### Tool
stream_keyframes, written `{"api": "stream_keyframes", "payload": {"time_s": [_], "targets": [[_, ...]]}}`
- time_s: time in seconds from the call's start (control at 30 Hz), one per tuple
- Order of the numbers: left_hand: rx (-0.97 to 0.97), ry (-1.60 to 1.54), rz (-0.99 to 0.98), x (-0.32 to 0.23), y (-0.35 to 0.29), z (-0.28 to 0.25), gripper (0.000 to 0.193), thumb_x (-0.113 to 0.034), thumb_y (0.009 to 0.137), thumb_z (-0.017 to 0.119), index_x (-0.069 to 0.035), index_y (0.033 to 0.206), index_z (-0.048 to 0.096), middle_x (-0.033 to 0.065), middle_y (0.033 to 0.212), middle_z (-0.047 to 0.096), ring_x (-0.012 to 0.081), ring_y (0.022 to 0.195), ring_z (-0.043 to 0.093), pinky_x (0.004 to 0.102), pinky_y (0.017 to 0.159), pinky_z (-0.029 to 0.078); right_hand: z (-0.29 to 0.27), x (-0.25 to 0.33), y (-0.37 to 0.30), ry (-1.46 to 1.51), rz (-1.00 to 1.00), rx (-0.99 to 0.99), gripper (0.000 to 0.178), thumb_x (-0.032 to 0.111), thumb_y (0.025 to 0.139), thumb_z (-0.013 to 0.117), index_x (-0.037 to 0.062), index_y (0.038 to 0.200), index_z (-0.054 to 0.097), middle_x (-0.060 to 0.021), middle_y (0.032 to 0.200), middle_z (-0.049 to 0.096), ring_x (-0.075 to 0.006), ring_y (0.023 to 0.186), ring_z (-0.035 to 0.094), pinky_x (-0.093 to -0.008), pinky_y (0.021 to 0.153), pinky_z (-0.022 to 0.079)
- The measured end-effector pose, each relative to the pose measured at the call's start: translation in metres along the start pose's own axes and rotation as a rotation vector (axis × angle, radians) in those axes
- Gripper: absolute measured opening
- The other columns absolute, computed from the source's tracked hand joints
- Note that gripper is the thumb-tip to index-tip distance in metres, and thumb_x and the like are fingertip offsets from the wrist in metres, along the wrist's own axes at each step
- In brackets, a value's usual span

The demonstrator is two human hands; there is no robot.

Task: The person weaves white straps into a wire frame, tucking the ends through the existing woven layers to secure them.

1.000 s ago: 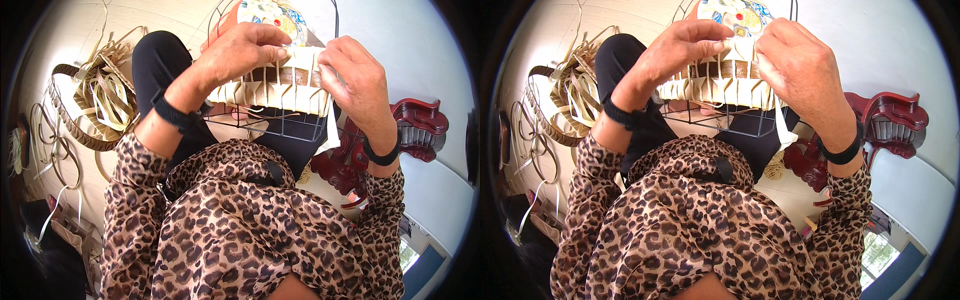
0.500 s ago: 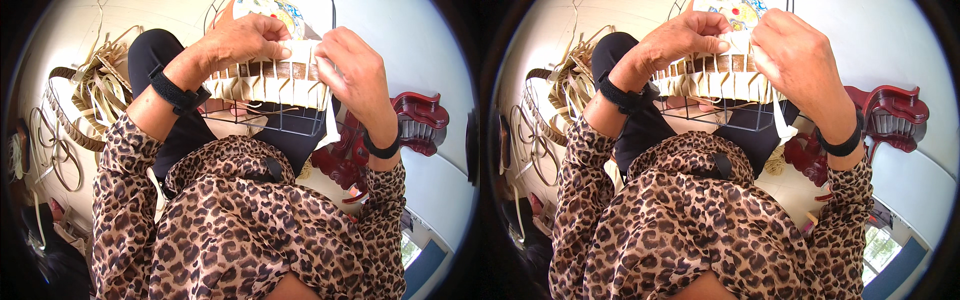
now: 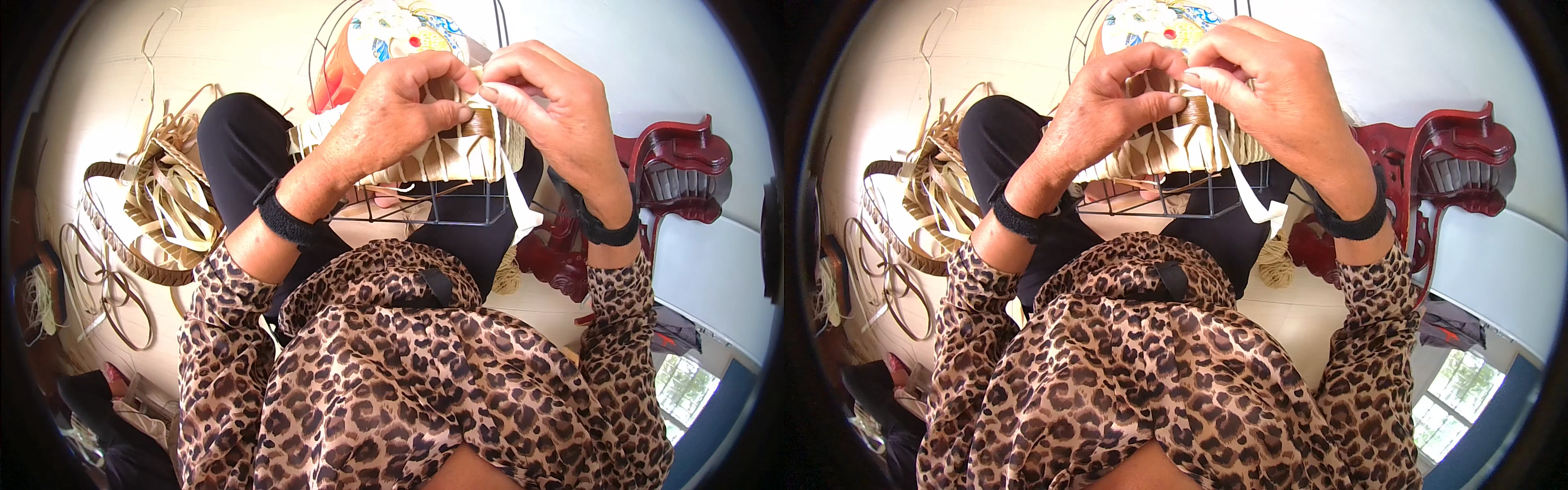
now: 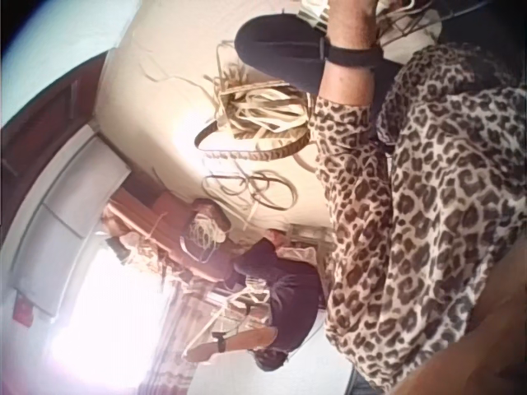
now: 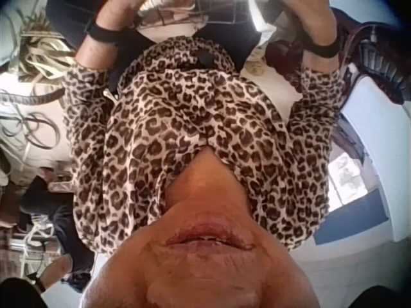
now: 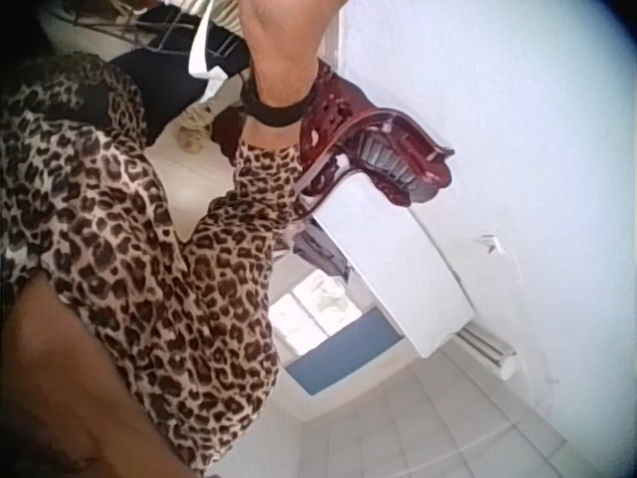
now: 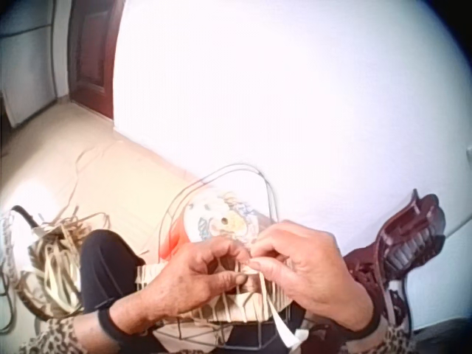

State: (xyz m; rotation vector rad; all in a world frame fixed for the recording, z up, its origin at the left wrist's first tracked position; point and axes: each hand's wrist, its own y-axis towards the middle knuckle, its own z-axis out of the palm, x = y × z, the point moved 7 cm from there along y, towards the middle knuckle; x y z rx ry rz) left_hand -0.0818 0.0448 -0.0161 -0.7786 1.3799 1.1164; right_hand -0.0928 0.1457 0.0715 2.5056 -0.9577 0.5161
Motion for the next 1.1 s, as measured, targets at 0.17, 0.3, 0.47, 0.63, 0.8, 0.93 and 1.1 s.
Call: {"api": "stream_keyframes", "payload": {"time_s": [0.17,0.3,0.47,0.63,0.8,0.93,1.1], "targets": [[-0.041,-0.048,-0.037,0.012,-0.001,-0.004,0.013,0.000,0.082,0.061,-0.004,0.094,0.060,-0.0045,0.077,0.057,0.0016,0.070,0.050,0.0163,0.061,0.042,0.004,-0.020,-0.030,0.258,0.234,-0.171,0.014,0.005,0.078,0.063,0.0008,0.091,0.061,-0.0057,0.081,0.057,-0.0117,0.073,0.057,-0.0244,0.067,0.049],[-0.068,0.041,0.025,0.006,-0.001,-0.005,0.013,0.000,0.082,0.061,-0.004,0.094,0.060,-0.0043,0.076,0.056,0.0017,0.069,0.050,0.0160,0.060,0.043,0.003,-0.016,-0.044,0.192,0.272,-0.231,0.017,0.004,0.077,0.064,0.0019,0.094,0.061,-0.0051,0.082,0.058,-0.0113,0.075,0.057,-0.0244,0.066,0.050],[-0.092,0.082,0.003,0.005,-0.002,-0.006,0.014,-0.001,0.081,0.061,-0.004,0.095,0.060,-0.0046,0.076,0.056,0.0012,0.069,0.050,0.0158,0.061,0.042,-0.002,-0.008,-0.047,0.037,0.262,-0.243,0.012,0.007,0.077,0.065,0.0020,0.088,0.060,-0.0047,0.076,0.057,-0.0101,0.069,0.056,-0.0235,0.058,0.047],[-0.099,0.085,0.028,0.006,-0.003,-0.011,0.014,-0.002,0.082,0.060,-0.003,0.096,0.060,-0.0047,0.074,0.055,0.0007,0.067,0.049,0.0150,0.059,0.041,0.025,-0.012,-0.075,0.117,0.485,-0.094,0.017,0.014,0.079,0.066,0.0022,0.076,0.055,-0.0033,0.062,0.055,-0.0078,0.052,0.049,-0.0220,0.048,0.040],[-0.095,0.130,0.024,0.001,-0.003,-0.010,0.016,-0.003,0.082,0.060,-0.002,0.098,0.060,-0.0048,0.072,0.056,0.0006,0.065,0.049,0.0141,0.057,0.040,0.027,0.001,-0.084,0.109,0.452,-0.156,0.011,0.006,0.080,0.062,0.0024,0.080,0.051,-0.0073,0.060,0.052,-0.0150,0.049,0.048,-0.0262,0.048,0.039],[-0.112,0.109,0.025,0.004,-0.004,-0.009,0.017,-0.002,0.081,0.061,-0.002,0.099,0.060,-0.0040,0.076,0.057,0.0012,0.068,0.050,0.0150,0.059,0.042,0.027,0.002,-0.094,0.030,0.435,-0.194,0.011,0.005,0.079,0.062,0.0028,0.078,0.051,-0.0092,0.061,0.052,-0.0191,0.049,0.050,-0.0278,0.048,0.040],[-0.119,0.099,0.023,0.005,-0.005,-0.009,0.018,-0.001,0.081,0.062,-0.002,0.099,0.060,-0.0021,0.085,0.059,0.0027,0.074,0.052,0.0162,0.066,0.044,0.030,0.006,-0.101,-0.007,0.439,-0.194,0.011,0.003,0.078,0.062,0.0034,0.077,0.051,-0.0104,0.061,0.053,-0.0211,0.050,0.053,-0.0292,0.048,0.042]]}}
